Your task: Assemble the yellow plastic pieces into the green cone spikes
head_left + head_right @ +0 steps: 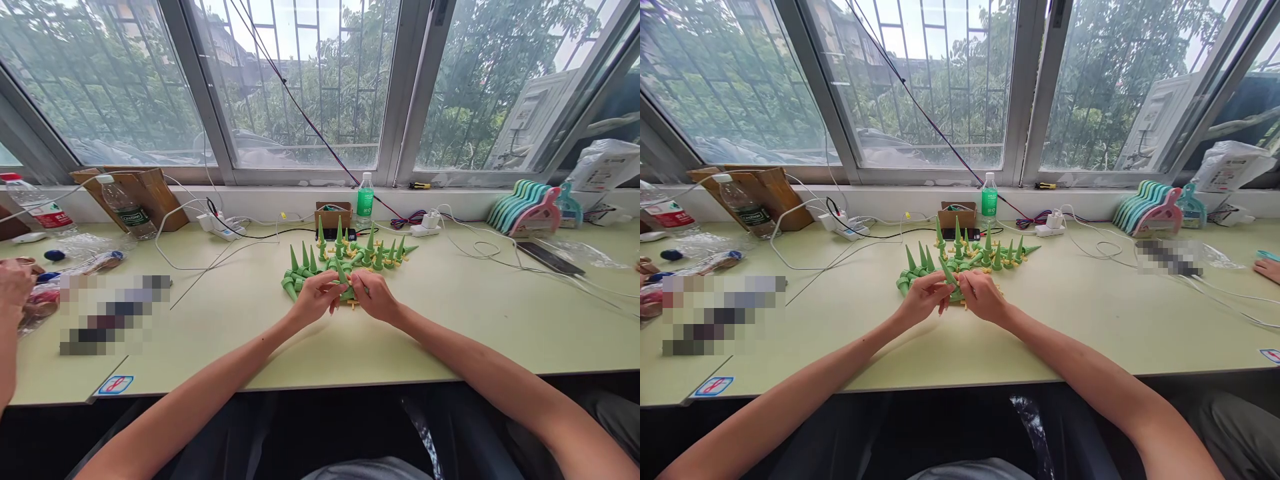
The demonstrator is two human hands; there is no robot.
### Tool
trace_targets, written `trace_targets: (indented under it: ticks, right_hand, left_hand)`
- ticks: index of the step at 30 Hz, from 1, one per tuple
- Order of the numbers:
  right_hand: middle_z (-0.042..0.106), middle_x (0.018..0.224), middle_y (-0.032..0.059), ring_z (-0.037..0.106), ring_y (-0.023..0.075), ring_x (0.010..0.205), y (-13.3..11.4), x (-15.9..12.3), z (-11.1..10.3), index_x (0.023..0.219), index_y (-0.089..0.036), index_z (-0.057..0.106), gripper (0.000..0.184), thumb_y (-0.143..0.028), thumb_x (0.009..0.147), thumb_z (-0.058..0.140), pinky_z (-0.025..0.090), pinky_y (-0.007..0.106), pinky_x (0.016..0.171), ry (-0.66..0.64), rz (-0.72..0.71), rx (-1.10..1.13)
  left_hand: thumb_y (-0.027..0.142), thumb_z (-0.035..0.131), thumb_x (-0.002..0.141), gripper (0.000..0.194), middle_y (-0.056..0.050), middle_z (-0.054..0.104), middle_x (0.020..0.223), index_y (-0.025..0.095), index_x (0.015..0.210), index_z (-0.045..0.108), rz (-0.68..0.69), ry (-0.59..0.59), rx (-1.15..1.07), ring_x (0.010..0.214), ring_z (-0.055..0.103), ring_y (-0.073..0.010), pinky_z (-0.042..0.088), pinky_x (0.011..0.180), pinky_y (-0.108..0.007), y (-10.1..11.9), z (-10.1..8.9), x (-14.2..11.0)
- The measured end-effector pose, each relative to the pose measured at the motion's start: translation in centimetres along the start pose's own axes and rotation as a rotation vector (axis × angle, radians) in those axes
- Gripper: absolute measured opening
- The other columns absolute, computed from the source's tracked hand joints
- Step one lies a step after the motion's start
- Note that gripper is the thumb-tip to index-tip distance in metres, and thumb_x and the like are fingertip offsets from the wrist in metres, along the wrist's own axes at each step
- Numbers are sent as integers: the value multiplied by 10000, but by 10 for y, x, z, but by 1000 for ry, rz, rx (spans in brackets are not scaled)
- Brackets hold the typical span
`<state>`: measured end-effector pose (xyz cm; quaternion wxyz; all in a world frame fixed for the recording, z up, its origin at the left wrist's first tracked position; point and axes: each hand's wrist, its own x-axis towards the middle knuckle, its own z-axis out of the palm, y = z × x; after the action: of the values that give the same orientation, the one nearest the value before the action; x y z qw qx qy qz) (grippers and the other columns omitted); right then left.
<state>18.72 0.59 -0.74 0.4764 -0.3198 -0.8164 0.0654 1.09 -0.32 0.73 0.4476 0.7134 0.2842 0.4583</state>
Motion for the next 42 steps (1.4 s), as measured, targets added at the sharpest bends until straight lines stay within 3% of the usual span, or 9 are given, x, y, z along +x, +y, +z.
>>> trace_targets:
  ticks: [4, 13, 23, 42]
  right_hand:
    - [356, 560, -27, 340, 131, 547, 0, 1, 0, 652, -218, 297, 357, -284, 1003, 295, 319, 270, 576, -18, -56, -40]
    - [373, 538, -45, 251, 116, 489, 0, 3, -1, 653, -216, 326, 350, -234, 1002, 304, 328, 279, 637, -49, -253, -162]
    - [420, 521, -39, 329, 110, 470, -7, 6, -4, 648, -207, 370, 357, -214, 999, 308, 313, 288, 640, -83, -369, -341]
    - [471, 520, -29, 405, 113, 479, -13, 7, -2, 638, -203, 398, 362, -257, 995, 375, 322, 295, 662, -77, -369, -371]
  left_hand:
    - [448, 604, 847, 318, 43, 441, 511, 146, 765, 546, -108, -87, -77, 436, 515, -98, 422, 393, -212, 4, -3, 1]
    - [542, 563, 848, 422, 7, 529, 619, 126, 781, 550, -193, -139, -154, 472, 547, -96, 449, 421, -217, 5, -8, 2]
    - [532, 524, 877, 426, -3, 534, 689, 116, 786, 540, -204, -163, -142, 499, 552, -88, 454, 443, -212, 1, -10, 3]
    - [531, 520, 881, 410, -5, 546, 657, 133, 786, 524, -221, -183, -187, 521, 555, -98, 470, 440, -208, 7, -9, 4]
